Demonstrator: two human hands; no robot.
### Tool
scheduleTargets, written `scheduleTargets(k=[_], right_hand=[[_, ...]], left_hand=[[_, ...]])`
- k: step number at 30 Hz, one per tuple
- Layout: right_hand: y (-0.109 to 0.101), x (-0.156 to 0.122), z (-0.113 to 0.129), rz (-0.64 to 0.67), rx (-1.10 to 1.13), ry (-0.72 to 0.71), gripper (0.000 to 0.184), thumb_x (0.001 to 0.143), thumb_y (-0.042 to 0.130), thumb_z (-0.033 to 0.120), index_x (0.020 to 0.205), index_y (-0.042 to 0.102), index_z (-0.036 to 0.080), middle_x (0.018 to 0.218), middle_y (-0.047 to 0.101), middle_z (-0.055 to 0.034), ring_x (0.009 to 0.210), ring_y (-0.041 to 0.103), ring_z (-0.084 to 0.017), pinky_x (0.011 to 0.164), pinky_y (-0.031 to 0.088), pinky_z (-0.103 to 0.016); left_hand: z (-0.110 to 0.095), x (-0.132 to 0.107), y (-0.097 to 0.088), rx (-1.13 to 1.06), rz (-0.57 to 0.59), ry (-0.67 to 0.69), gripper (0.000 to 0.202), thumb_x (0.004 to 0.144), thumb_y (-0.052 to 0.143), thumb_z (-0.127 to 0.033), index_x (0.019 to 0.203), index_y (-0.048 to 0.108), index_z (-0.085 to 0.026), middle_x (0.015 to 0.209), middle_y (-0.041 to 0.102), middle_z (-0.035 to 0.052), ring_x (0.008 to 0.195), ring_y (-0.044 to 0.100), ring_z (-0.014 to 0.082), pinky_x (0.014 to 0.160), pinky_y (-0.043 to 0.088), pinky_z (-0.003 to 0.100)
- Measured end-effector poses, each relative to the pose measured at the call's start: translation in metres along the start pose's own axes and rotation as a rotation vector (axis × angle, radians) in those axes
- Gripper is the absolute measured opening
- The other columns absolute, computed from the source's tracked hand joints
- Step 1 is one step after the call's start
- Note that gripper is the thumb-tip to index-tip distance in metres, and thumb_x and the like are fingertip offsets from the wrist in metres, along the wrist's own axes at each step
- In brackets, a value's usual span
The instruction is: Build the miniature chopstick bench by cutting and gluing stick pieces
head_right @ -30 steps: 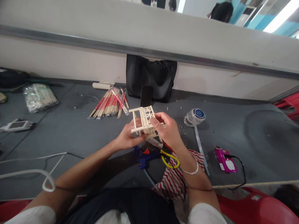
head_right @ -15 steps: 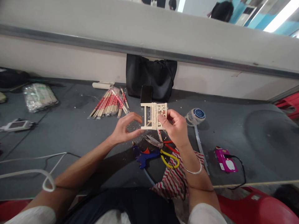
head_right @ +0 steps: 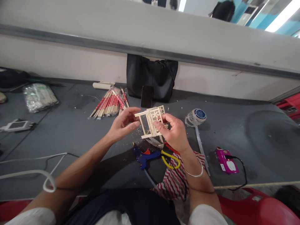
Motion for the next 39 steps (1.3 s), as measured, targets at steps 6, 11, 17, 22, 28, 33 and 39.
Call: scheduleTargets(k=[6, 11, 17, 22, 28, 33, 39], right_hand=[[0.0, 0.002, 0.002, -0.014, -0.094, -0.061, 0.015, 0.087, 0.068, 0.032, 0.076, 0.066, 0.023, 0.072, 0.069, 0.0012, 0.064, 0.059, -0.014, 0.061, 0.047, -0.029], [-0.006, 0.001, -0.001, -0.068, -0.148, -0.103, 0.016, 0.09, 0.069, 0.035, 0.078, 0.066, 0.024, 0.074, 0.07, 0.0008, 0.063, 0.057, -0.014, 0.06, 0.047, -0.029], [-0.003, -0.002, 0.0, -0.156, -0.177, -0.138, 0.016, 0.092, 0.068, 0.033, 0.079, 0.065, 0.025, 0.077, 0.071, 0.0005, 0.065, 0.06, -0.015, 0.062, 0.048, -0.03], [0.01, -0.006, 0.001, -0.189, -0.187, -0.192, 0.015, 0.093, 0.067, 0.03, 0.079, 0.063, 0.025, 0.079, 0.072, -0.0003, 0.074, 0.064, -0.017, 0.071, 0.052, -0.032], [0.022, -0.01, 0.003, -0.13, -0.162, -0.203, 0.016, 0.094, 0.065, 0.03, 0.079, 0.062, 0.025, 0.078, 0.07, -0.0005, 0.078, 0.066, -0.018, 0.074, 0.053, -0.034], [0.028, -0.014, 0.006, -0.115, -0.145, -0.226, 0.016, 0.094, 0.066, 0.028, 0.079, 0.062, 0.024, 0.078, 0.07, -0.0003, 0.078, 0.065, -0.018, 0.075, 0.052, -0.033], [0.034, -0.014, 0.001, -0.134, -0.186, -0.257, 0.02, 0.095, 0.064, 0.033, 0.077, 0.061, 0.024, 0.076, 0.068, -0.0004, 0.076, 0.062, -0.018, 0.074, 0.049, -0.033]], left_hand=[[-0.014, -0.001, -0.008, 0.251, -0.092, 0.069, 0.023, 0.092, 0.068, -0.039, 0.078, 0.068, -0.02, 0.058, 0.058, -0.0036, 0.051, 0.046, 0.009, 0.05, 0.036, 0.024], [-0.024, 0.005, -0.034, 0.402, -0.122, 0.146, 0.022, 0.091, 0.066, -0.034, 0.073, 0.067, -0.02, 0.058, 0.061, -0.0021, 0.051, 0.049, 0.0097, 0.05, 0.037, 0.023], [-0.021, 0.006, -0.059, 0.297, -0.368, 0.089, 0.025, 0.096, 0.064, -0.033, 0.074, 0.062, -0.02, 0.052, 0.052, -0.0053, 0.044, 0.041, 0.008, 0.045, 0.036, 0.023], [-0.038, -0.01, -0.025, 0.545, -0.329, 0.293, 0.015, 0.097, 0.061, -0.025, 0.088, 0.072, -0.02, 0.067, 0.067, -0.0008, 0.058, 0.058, 0.0104, 0.059, 0.049, 0.023], [-0.036, -0.017, -0.006, 0.793, -0.194, 0.534, 0.021, 0.098, 0.059, -0.022, 0.112, 0.074, -0.026, 0.076, 0.072, 0.0002, 0.062, 0.061, 0.0119, 0.059, 0.048, 0.024], [-0.034, -0.016, -0.002, 0.97, -0.162, 0.593, 0.016, 0.099, 0.058, -0.022, 0.102, 0.073, -0.025, 0.076, 0.071, 0.0002, 0.062, 0.062, 0.0124, 0.06, 0.046, 0.025], [-0.055, -0.032, -0.013, 1.098, -0.314, 0.707, 0.011, 0.098, 0.058, -0.014, 0.092, 0.065, -0.019, 0.07, 0.068, -0.0022, 0.054, 0.057, 0.0096, 0.054, 0.043, 0.022]])
Point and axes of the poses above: each hand's wrist, its own x-axis towards the middle knuckle, its own y-axis out of the palm, z = x × y, the point moved 4 cm from there along x, towards the middle knuckle
